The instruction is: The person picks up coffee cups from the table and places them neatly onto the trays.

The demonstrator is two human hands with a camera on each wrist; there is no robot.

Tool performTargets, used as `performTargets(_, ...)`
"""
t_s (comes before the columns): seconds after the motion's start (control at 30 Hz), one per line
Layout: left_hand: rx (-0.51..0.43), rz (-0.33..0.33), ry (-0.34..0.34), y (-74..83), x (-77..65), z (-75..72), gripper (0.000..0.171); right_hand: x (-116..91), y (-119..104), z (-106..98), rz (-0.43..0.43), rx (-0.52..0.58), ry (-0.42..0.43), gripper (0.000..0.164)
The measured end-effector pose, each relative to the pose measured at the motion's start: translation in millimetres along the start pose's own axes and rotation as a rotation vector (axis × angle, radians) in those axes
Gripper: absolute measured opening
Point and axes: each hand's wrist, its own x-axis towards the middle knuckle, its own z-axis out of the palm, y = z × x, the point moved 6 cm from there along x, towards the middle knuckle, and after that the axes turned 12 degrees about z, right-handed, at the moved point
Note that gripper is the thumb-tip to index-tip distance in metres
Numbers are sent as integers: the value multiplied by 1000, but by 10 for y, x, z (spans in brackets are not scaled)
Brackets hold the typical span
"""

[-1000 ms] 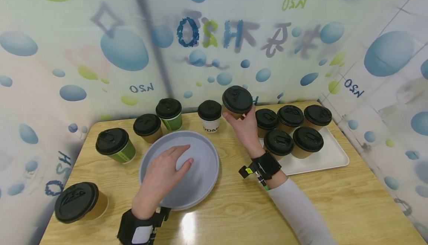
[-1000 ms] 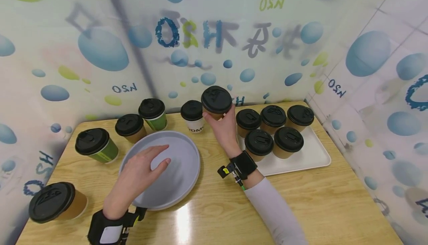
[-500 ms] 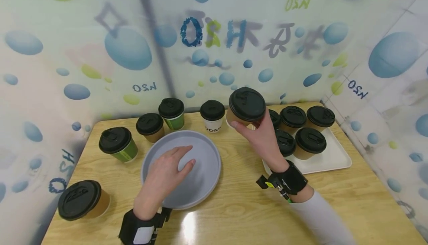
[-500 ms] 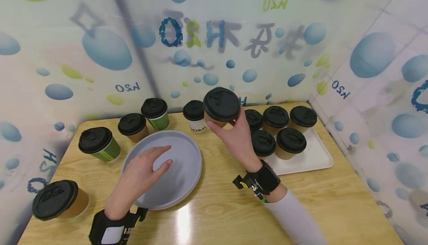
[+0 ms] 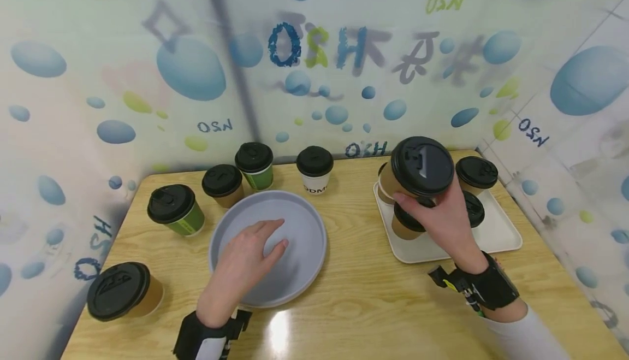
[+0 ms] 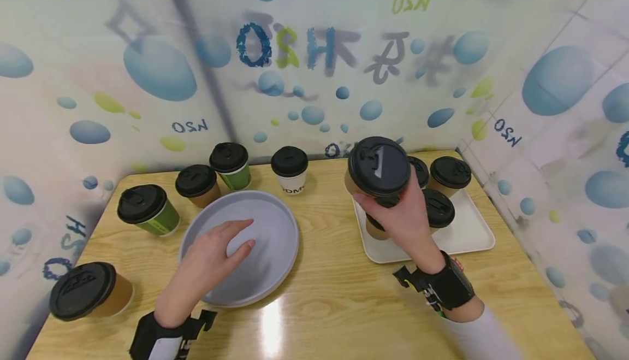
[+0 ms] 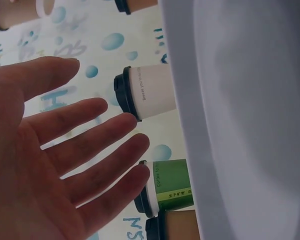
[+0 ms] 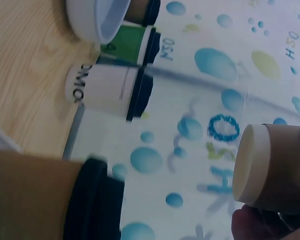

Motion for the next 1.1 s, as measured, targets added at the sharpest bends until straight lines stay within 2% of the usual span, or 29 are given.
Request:
performTargets(0.23,26,25,-18,3,-1,93,36,-89,8,-497,-6,45,89,82)
performTargets(0.47,47,53,-7,23,-36,133,32,-151,74,-1027,-58,146,150,83)
performTargets(0.6,68,61,-14,38,-78,138,31,-165,182,-1299,-37,132,190,86)
performTargets(0.8,71,57,-16,37,-118,156,31,-207,393,-1646,29,33,254,85)
performTargets(0.93,67,52,-17,30,-125,171,31,-227,612,-1833,127,-215,301,85)
performTargets(1.0,67,50,-18,29,-128,176,32,-241,758,-1912,173,-303,309,85)
performTargets(1.03,67,50,-18,29,-129,177,32,-248,832,-1948,190,-320,306,85)
performTargets(1.1,68,49,-20,30,-129,180,32,-254,977,-2010,200,-281,286,83)
